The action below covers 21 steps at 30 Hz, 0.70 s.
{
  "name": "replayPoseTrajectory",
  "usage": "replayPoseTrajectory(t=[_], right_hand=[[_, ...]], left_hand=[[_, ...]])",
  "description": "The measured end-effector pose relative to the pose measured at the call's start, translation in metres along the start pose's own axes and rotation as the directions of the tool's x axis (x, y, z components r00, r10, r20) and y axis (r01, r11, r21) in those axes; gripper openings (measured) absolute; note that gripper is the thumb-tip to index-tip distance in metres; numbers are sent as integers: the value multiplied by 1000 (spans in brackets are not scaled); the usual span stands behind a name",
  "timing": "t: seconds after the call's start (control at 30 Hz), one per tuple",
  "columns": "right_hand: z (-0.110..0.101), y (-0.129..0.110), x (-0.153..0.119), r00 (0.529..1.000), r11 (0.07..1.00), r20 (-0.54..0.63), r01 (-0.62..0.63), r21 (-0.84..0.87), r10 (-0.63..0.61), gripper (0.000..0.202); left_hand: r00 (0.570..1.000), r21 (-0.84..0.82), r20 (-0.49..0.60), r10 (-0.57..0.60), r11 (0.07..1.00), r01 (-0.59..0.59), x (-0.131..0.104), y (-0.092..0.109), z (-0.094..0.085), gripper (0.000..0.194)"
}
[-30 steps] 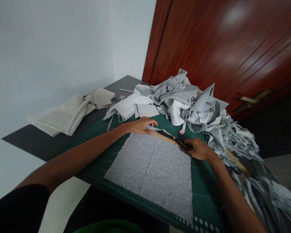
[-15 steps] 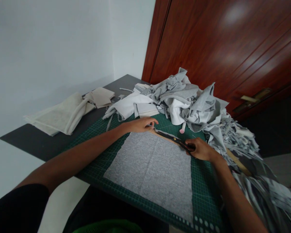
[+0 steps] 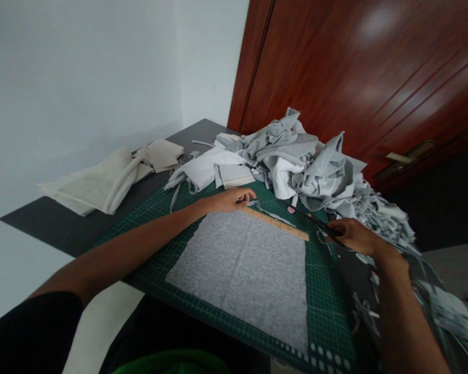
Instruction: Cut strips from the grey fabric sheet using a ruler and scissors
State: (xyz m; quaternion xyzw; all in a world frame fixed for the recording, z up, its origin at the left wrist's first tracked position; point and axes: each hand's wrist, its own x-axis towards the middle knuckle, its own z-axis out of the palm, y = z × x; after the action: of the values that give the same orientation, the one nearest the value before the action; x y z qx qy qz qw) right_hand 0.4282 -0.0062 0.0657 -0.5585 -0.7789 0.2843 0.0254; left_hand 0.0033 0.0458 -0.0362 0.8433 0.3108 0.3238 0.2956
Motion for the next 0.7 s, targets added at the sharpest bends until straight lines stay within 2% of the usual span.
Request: replayPoseTrajectory(t=[0.13, 0.27, 0.4, 0.7], right_hand=[[13, -20, 1, 994, 992, 52, 95, 78, -100, 22], [30, -37, 12, 988, 988, 72, 139, -66, -134, 16], [42, -44, 19, 992, 960, 51, 122, -251, -113, 15], [59, -54, 30, 985, 922, 45, 172, -346, -167, 7]], left_hand=[[1000, -15, -5, 0, 1000, 0, 1, -2, -3, 30], [1000, -53, 3, -14, 998, 14, 0, -2, -5, 27], [1000, -70, -7, -16, 997, 15, -1, 0, -5, 25], [999, -37, -44, -3, 999, 1, -2, 0, -3, 23]])
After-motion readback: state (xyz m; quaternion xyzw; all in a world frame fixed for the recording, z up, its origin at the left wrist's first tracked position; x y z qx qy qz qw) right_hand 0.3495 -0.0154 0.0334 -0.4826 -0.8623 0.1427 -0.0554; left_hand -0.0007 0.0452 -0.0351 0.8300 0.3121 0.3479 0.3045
